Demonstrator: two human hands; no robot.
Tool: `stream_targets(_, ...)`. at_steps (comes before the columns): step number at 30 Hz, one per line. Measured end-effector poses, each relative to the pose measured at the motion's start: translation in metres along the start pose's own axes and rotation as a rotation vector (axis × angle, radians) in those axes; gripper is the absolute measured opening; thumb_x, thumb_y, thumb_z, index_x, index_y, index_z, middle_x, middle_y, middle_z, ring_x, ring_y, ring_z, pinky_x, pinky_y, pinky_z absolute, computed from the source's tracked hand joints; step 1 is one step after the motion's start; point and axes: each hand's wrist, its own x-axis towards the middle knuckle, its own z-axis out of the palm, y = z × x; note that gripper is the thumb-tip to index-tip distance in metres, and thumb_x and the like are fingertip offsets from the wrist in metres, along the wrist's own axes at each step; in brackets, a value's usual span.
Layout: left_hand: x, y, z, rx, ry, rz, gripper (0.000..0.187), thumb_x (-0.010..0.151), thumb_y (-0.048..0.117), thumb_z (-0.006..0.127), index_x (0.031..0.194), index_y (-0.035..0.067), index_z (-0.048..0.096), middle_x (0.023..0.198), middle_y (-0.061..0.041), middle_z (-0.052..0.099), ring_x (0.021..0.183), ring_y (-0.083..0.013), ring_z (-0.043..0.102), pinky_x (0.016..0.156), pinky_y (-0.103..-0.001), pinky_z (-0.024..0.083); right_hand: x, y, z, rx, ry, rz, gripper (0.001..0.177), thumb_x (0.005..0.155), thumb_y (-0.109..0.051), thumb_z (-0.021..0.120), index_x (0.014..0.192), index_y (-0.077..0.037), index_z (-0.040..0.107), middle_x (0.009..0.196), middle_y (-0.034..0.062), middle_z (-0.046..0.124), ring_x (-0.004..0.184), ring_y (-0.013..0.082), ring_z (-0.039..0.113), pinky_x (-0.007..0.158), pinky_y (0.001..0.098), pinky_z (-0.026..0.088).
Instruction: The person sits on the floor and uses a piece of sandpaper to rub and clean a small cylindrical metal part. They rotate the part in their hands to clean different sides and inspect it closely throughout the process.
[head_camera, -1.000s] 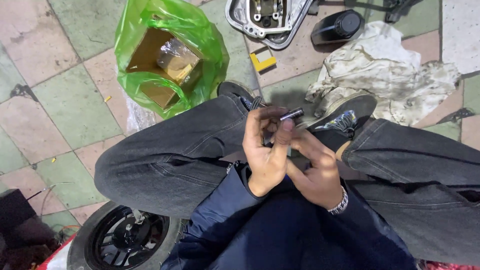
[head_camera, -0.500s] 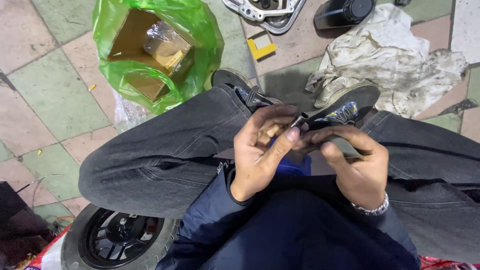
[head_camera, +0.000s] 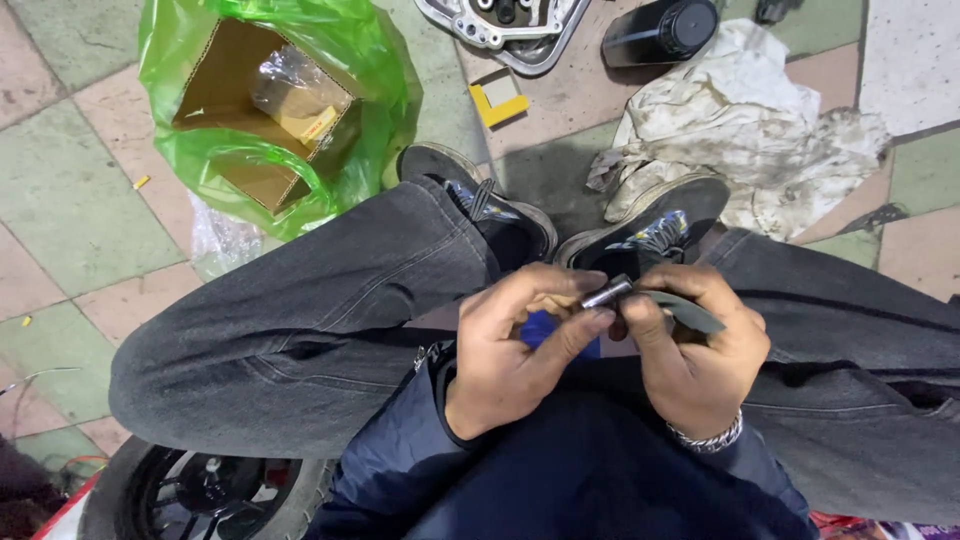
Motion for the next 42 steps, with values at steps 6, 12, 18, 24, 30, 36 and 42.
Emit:
stream_targets(6, 0.001, 0.004, 0.003, 0.054, 0.054, 0.082, 0.018, 0.083, -0.003, 0.080, 0.093, -0.003, 0.065, 0.097, -0.015, 0.074, 0.071, -0.0158, 0.067, 0.064, -0.024, 0.055, -0.001, -0.001, 0.002, -0.143, 0.080, -0.045, 0.024, 0.087, -0.011, 0.080, 0.093, 0.007, 0.065, 0.080, 0.0131, 0.068, 0.057, 0.0126, 0.051, 0.055, 0.0239, 0.040)
stream_targets(12, 0.001, 0.005, 0.002, 0.093, 0.080, 0.154, 0.023, 0.078, -0.002, 0.083, 0.084, -0.002, 0.060, 0.094, -0.018, 0.074, 0.078, -0.0211, 0.073, 0.067, -0.027, 0.059, -0.003, 0.002, -0.001, -0.138, 0.100, -0.065, 0.021, 0.084, 0.000, 0.082, 0.097, 0.010, 0.067, 0.085, 0.0167, 0.070, 0.060, 0.0165, 0.057, 0.057, 0.0260, 0.045)
stream_targets(18, -0.001, 0.003, -0.002, 0.091, 0.061, 0.171, 0.022, 0.078, -0.003, 0.083, 0.089, -0.002, 0.063, 0.096, -0.017, 0.075, 0.080, -0.0226, 0.074, 0.071, -0.029, 0.061, 0.000, 0.004, -0.006, -0.172, 0.047, -0.104, 0.024, 0.085, -0.009, 0.082, 0.097, 0.007, 0.069, 0.084, 0.0157, 0.072, 0.060, 0.0147, 0.058, 0.057, 0.0253, 0.045)
stream_targets(24, -0.002, 0.004, -0.003, 0.067, 0.063, 0.178, 0.022, 0.079, -0.004, 0.083, 0.086, -0.002, 0.061, 0.095, -0.018, 0.075, 0.085, -0.0250, 0.076, 0.072, -0.029, 0.061, 0.000, 0.007, -0.008, -0.212, 0.014, -0.152, 0.020, 0.086, -0.007, 0.081, 0.098, 0.005, 0.070, 0.077, 0.0130, 0.072, 0.056, 0.0139, 0.060, 0.051, 0.0245, 0.043)
stream_targets(30, -0.001, 0.005, -0.004, 0.023, 0.044, 0.110, 0.017, 0.081, 0.000, 0.080, 0.083, -0.003, 0.064, 0.095, -0.018, 0.075, 0.075, -0.0194, 0.072, 0.065, -0.025, 0.056, 0.002, -0.001, -0.008, -0.189, -0.002, -0.113, 0.017, 0.085, 0.005, 0.080, 0.098, 0.004, 0.069, 0.078, 0.0123, 0.071, 0.058, 0.0138, 0.060, 0.055, 0.0248, 0.045)
stream_targets(36, -0.003, 0.004, -0.003, -0.020, 0.056, 0.060, 0.016, 0.086, 0.002, 0.077, 0.092, -0.006, 0.065, 0.098, -0.019, 0.075, 0.073, -0.0170, 0.070, 0.065, -0.025, 0.057, 0.001, -0.007, -0.004, -0.154, 0.042, -0.077, 0.016, 0.084, 0.007, 0.079, 0.093, 0.008, 0.066, 0.078, 0.0135, 0.069, 0.057, 0.0143, 0.056, 0.058, 0.0245, 0.045)
stream_targets(42, -0.009, -0.006, 0.000, -0.230, 0.034, -0.018, 0.017, 0.092, -0.004, 0.072, 0.107, -0.007, 0.064, 0.088, -0.015, 0.072, 0.069, -0.0152, 0.068, 0.062, -0.023, 0.057, 0.002, 0.002, -0.005, -0.109, 0.026, -0.114, 0.018, 0.080, 0.014, 0.072, 0.092, 0.002, 0.066, 0.083, 0.0114, 0.070, 0.061, 0.0141, 0.059, 0.059, 0.0245, 0.046)
